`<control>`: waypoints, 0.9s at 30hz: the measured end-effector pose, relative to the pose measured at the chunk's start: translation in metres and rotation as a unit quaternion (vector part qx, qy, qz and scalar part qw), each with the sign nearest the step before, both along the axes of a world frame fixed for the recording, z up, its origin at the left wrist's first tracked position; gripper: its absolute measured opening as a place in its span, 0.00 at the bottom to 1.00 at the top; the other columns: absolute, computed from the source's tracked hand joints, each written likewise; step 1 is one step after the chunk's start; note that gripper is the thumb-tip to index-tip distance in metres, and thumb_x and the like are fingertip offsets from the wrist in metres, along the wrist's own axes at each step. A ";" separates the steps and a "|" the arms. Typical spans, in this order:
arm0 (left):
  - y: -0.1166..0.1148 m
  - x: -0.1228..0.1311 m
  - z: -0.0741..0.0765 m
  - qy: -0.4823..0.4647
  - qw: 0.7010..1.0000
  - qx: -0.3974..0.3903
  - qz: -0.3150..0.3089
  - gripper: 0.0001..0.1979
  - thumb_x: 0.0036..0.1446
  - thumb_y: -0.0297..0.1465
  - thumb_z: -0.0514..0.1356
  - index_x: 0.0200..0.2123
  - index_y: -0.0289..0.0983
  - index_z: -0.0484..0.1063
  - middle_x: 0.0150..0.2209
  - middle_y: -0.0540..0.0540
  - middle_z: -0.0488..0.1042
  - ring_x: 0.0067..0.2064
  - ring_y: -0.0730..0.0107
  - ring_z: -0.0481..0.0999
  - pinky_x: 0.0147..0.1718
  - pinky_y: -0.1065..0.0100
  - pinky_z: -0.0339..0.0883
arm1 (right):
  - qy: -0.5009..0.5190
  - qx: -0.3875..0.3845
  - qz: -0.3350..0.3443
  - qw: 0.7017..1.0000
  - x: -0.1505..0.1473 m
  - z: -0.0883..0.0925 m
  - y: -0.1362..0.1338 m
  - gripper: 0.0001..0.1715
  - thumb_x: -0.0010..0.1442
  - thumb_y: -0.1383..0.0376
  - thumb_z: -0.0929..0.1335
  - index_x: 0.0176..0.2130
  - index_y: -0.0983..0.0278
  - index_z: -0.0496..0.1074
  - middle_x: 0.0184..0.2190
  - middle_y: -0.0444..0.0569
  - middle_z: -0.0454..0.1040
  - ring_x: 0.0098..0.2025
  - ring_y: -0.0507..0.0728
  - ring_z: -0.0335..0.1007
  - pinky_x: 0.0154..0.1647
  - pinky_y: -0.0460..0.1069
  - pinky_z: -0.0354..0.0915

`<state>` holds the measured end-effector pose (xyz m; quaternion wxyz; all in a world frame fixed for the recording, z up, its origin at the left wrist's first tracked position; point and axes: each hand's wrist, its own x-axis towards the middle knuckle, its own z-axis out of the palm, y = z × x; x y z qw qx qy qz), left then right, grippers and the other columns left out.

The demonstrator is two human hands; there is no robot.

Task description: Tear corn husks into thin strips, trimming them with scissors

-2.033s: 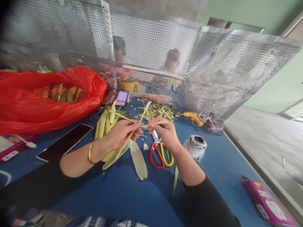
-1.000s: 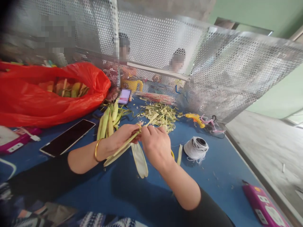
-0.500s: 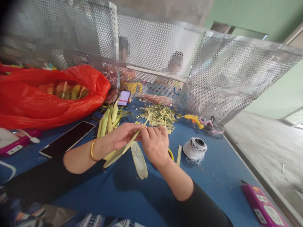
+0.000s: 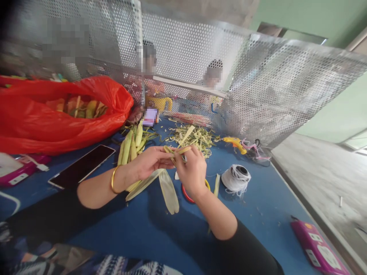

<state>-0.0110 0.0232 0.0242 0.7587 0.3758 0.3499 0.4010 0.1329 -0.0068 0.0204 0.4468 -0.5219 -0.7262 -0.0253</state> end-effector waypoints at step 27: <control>0.004 0.000 -0.004 0.100 0.985 0.125 0.063 0.06 0.44 0.23 0.65 0.21 0.33 0.71 0.17 0.54 0.66 0.18 0.81 0.60 0.19 0.74 0.49 | -0.088 -0.046 0.173 0.980 0.011 0.020 -0.003 0.15 0.63 0.69 0.62 0.40 0.59 0.78 0.33 0.49 0.79 0.36 0.55 0.74 0.38 0.48 0.65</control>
